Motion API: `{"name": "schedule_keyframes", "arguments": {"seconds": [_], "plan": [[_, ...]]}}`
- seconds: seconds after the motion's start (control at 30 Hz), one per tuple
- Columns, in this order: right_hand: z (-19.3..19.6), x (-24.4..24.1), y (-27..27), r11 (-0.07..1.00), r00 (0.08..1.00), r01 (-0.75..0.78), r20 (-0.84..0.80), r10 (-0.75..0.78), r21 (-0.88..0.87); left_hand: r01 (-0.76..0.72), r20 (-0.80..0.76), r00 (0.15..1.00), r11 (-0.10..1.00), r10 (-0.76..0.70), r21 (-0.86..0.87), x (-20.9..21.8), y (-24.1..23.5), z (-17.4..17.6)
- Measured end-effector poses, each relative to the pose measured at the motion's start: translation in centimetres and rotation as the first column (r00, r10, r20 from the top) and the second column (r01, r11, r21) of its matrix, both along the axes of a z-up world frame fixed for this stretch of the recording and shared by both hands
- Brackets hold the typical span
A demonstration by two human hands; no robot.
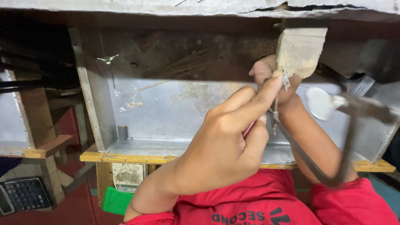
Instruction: Using a jeweler's saw to cut a small piece of metal on a bench pin
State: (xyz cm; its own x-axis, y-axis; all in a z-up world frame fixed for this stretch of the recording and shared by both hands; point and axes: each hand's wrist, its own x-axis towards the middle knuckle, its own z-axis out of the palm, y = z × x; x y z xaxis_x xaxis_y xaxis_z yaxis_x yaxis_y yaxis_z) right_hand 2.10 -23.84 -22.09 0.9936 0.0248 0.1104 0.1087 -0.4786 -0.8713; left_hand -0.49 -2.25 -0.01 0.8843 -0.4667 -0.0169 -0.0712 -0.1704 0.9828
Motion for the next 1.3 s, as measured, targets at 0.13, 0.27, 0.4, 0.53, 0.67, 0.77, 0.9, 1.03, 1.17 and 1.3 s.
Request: {"name": "schedule_keyframes", "arguments": {"seconds": [0.13,0.27,0.4,0.53,0.67,0.77,0.9,1.03,1.17,1.3], "plan": [[1.8,0.1,0.6,0.999,0.968,0.008,-0.25,0.005,0.052,0.002,0.008,1.0,1.0,-0.002,-0.011,0.0,-0.1,0.0],[4.2,0.0,0.9,0.953,0.95,-0.036,-0.307,-0.061,-0.3,0.004,-0.003,1.0,1.0,-0.004,0.002,0.0,0.0,0.1],[4.0,0.0,1.1,0.995,0.981,-0.041,0.191,0.022,0.095,0.017,-0.001,1.0,1.0,-0.017,0.012,0.0,0.1,0.0],[2.5,-0.2,0.1,0.985,0.943,-0.092,-0.331,0.04,-0.143,0.034,-0.004,0.999,0.999,-0.034,-0.003,0.1,0.2,-0.2],[6.6,-0.5,1.7,0.997,0.988,0.064,-0.147,-0.056,0.051,0.044,0.013,0.999,0.999,-0.044,-0.013,0.2,0.4,-0.1],[4.9,-0.2,1.8,0.995,0.994,0.093,-0.066,-0.091,0.025,0.05,-0.002,0.999,0.999,-0.05,0.017,0.4,0.3,0.0],[3.5,-0.1,0.3,0.985,0.948,-0.167,-0.27,0.169,0.031,0.037,0.012,0.999,0.999,-0.037,-0.004,0.4,0.3,0.0],[4.6,-0.2,1.4,1.0,0.985,-0.018,-0.171,0.013,-0.025,0.063,-0.006,0.998,0.998,-0.063,0.028,0.6,0.4,0.0],[4.5,0.2,0.9,0.971,0.966,-0.113,-0.253,0.058,-0.209,0.064,-0.007,0.998,0.997,-0.064,0.041,0.5,0.4,0.0],[6.5,-0.2,1.7,0.999,0.866,0.024,-0.5,-0.001,0.041,0.052,-0.006,0.999,0.999,-0.052,0.006,0.6,0.3,0.3]]}}
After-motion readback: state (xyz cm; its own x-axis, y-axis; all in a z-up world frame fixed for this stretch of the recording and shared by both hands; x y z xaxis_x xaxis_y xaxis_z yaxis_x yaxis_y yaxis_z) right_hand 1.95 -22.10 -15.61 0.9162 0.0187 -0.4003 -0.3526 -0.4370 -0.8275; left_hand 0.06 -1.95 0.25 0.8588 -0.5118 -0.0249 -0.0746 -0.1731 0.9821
